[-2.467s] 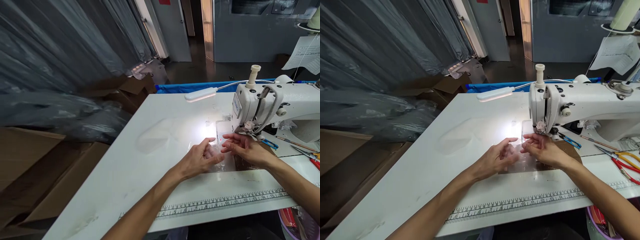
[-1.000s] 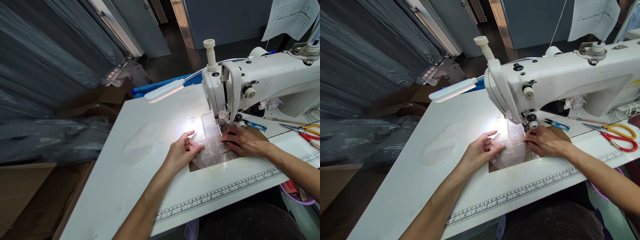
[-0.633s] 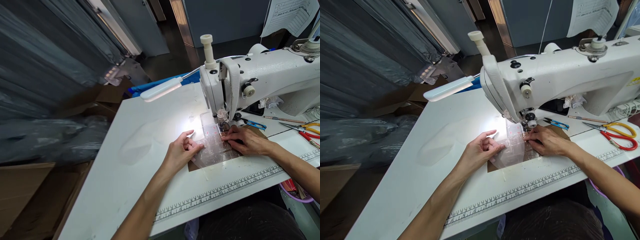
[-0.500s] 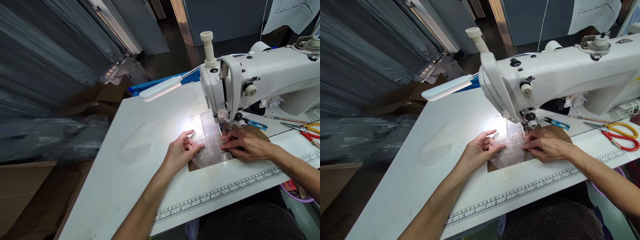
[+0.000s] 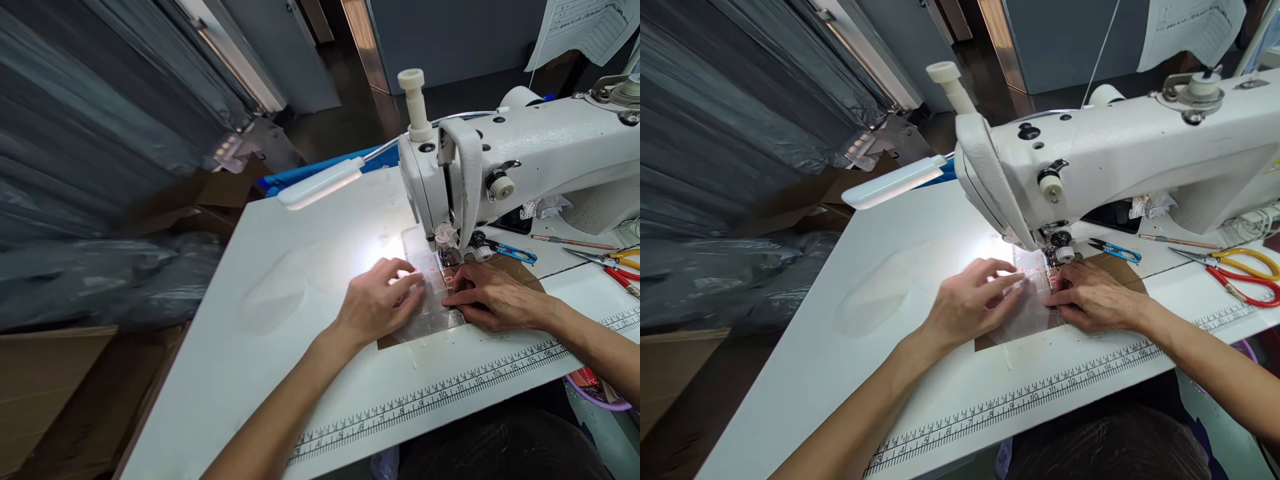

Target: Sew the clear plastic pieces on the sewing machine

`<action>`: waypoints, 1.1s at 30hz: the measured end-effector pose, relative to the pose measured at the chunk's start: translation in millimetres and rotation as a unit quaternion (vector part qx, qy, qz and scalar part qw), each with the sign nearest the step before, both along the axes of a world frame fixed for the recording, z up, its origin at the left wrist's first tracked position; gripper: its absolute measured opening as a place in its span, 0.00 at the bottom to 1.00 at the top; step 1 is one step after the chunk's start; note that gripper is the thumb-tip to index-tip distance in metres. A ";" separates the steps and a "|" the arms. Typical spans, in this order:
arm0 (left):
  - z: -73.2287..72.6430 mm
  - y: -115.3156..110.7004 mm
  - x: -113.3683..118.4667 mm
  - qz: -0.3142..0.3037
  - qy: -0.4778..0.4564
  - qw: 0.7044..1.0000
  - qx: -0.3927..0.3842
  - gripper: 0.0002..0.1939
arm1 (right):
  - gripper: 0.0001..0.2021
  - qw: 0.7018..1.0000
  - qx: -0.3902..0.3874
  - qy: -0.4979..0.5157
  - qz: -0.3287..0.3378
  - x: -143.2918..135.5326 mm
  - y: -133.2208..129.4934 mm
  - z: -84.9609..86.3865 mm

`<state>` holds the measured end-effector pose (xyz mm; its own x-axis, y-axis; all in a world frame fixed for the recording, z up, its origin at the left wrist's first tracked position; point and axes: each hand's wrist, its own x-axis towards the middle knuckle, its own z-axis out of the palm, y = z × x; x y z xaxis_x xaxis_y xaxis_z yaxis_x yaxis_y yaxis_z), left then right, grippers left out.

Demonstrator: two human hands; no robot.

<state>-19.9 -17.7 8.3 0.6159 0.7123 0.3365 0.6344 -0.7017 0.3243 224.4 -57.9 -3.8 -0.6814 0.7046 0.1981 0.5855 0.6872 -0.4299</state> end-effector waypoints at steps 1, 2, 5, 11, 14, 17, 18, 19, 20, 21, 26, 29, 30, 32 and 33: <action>0.1 4.0 4.5 -0.054 0.027 0.998 0.007 0.13 | 0.15 1.000 -0.003 0.004 -0.002 0.1 -0.1 -0.7; 0.0 7.9 8.8 -0.099 0.048 0.994 0.010 0.14 | 0.14 1.000 -0.003 0.011 -0.003 0.2 -0.2 -1.4; -0.3 16.8 18.2 -0.159 0.102 0.982 -0.006 0.16 | 0.14 0.999 -0.001 0.036 -0.007 0.7 -0.3 -3.3; -1.7 21.6 25.9 -0.127 0.159 0.979 -0.015 0.18 | 0.15 0.997 -0.019 0.068 -0.038 1.9 0.9 -9.6; -1.9 24.6 29.7 -0.104 0.157 0.982 -0.016 0.18 | 0.15 0.996 -0.021 0.061 -0.054 2.9 2.7 -13.8; -2.5 26.2 30.8 -0.091 0.145 0.985 -0.024 0.18 | 0.15 0.996 -0.018 0.056 -0.062 3.4 3.9 -15.8; -2.8 25.8 30.3 -0.088 0.142 0.986 -0.029 0.19 | 0.15 0.996 -0.017 0.055 -0.064 3.4 4.0 -15.7; -3.3 25.1 29.4 -0.084 0.140 0.986 -0.034 0.19 | 0.15 0.996 -0.016 0.054 -0.065 3.3 4.0 -15.3; -3.8 24.1 28.3 -0.080 0.139 0.986 -0.040 0.20 | 0.15 0.996 -0.014 0.053 -0.065 3.2 3.9 -14.7; -4.4 23.0 27.2 -0.076 0.139 0.986 -0.044 0.20 | 0.15 0.996 -0.011 0.051 -0.065 3.0 3.7 -14.1; -7.3 20.6 22.9 -0.082 0.123 0.987 -0.056 0.22 | 0.15 0.997 -0.007 0.056 -0.059 2.9 3.3 -12.5; -9.2 21.5 22.1 -0.092 0.119 0.987 -0.061 0.24 | 0.16 0.997 -0.005 0.060 -0.052 3.4 3.4 -11.8; -10.0 21.8 22.0 -0.093 0.120 0.987 -0.059 0.24 | 0.16 0.997 -0.005 0.060 -0.051 3.6 3.4 -11.4; -11.6 22.3 21.8 -0.095 0.122 0.987 -0.051 0.25 | 0.16 0.997 -0.004 0.061 -0.049 3.7 3.4 -10.6; -12.5 22.4 21.6 -0.097 0.122 0.987 -0.045 0.25 | 0.16 0.997 -0.003 0.062 -0.047 3.6 3.4 -10.4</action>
<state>1.7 4.7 -4.2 0.7985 0.5931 0.1030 0.5576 -0.7932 0.2447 228.1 -54.5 -14.2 -0.5832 0.7655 0.2718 0.5889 0.6289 -0.5077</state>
